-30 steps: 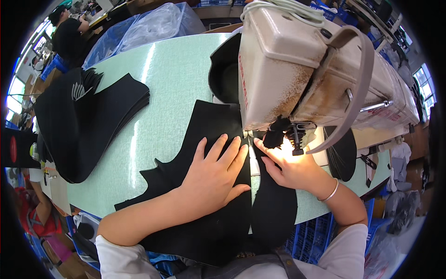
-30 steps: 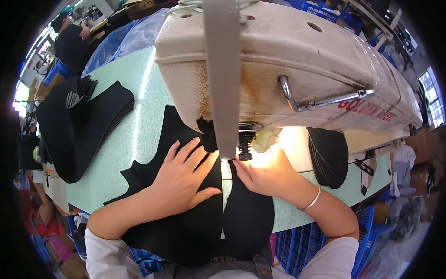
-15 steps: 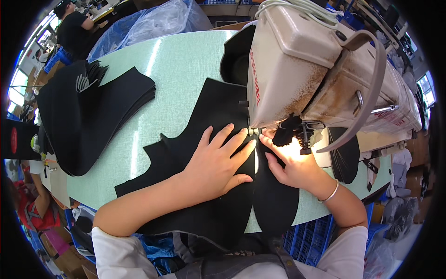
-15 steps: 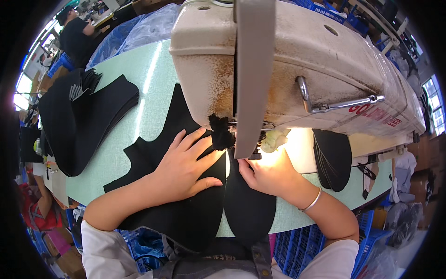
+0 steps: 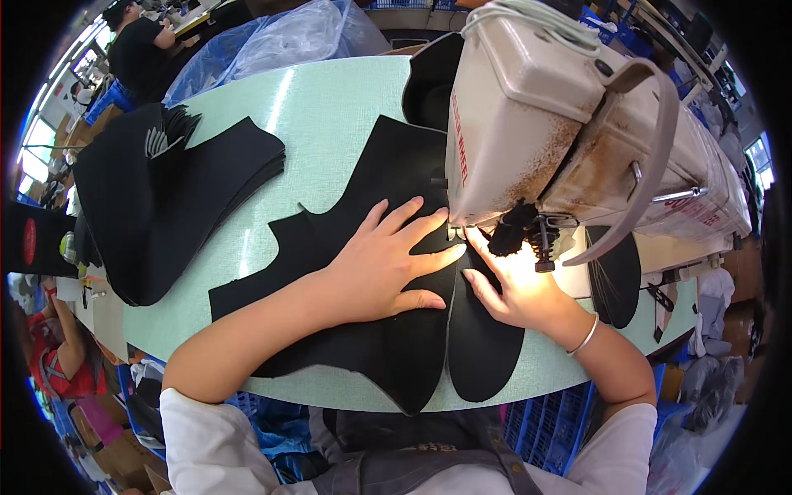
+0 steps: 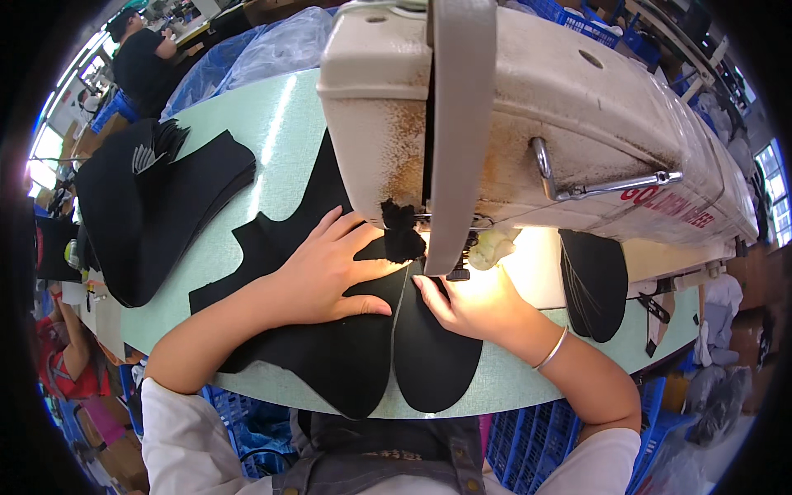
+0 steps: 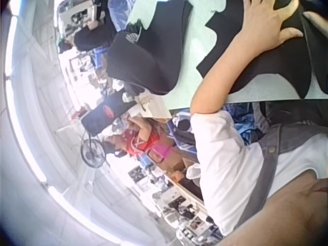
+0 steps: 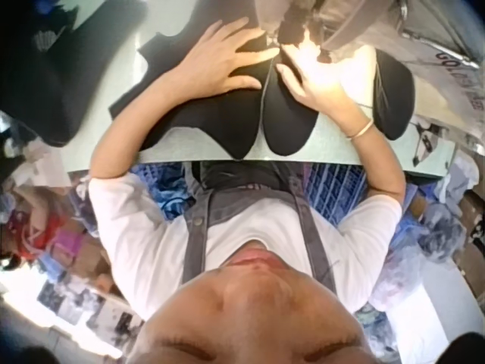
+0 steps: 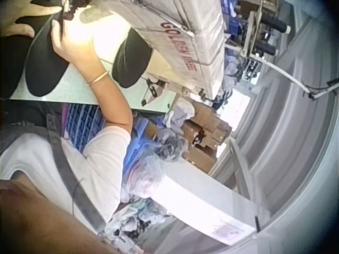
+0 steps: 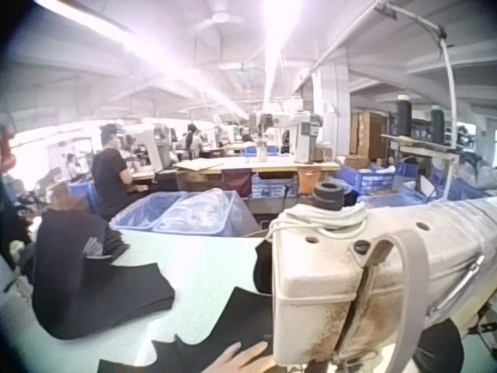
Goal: The person sews fabric pieces together using a sewing machine, turns a stitched piece in their hands, and continues stitching fabric pieces.
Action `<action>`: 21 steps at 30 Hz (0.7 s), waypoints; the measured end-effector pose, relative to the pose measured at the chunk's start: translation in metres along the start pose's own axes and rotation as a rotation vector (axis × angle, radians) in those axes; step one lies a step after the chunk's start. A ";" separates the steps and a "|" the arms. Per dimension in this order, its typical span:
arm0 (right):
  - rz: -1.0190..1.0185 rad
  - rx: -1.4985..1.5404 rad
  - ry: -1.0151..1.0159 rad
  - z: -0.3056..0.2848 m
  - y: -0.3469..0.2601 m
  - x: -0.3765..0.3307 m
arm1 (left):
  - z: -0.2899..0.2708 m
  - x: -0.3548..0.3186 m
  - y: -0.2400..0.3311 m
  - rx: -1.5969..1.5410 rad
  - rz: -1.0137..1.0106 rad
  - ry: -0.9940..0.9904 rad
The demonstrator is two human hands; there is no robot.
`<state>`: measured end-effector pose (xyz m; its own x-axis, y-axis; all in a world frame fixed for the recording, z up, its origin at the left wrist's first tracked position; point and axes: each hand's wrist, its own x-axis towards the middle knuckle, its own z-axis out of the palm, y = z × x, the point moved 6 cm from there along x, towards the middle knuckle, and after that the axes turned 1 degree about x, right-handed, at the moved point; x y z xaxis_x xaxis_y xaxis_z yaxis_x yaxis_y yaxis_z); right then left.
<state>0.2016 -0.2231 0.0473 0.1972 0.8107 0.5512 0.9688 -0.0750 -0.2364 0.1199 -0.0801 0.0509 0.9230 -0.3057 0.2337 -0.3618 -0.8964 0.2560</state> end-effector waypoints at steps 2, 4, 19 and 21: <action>-0.051 -0.030 0.031 -0.003 -0.004 0.001 | -0.001 0.000 -0.002 -0.019 0.037 0.034; 0.205 -0.104 -0.323 0.011 0.001 -0.006 | -0.001 0.002 -0.001 -0.016 -0.012 -0.061; 0.125 -0.057 -0.205 0.012 0.004 -0.002 | 0.003 -0.002 -0.017 -0.061 -0.021 -0.193; -0.037 -0.091 -0.054 0.009 0.010 -0.005 | 0.004 0.004 -0.018 -0.061 -0.002 -0.190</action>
<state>0.2089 -0.2224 0.0352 0.1550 0.8441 0.5133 0.9854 -0.0948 -0.1416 0.1305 -0.0659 0.0437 0.9300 -0.3637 0.0535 -0.3615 -0.8781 0.3136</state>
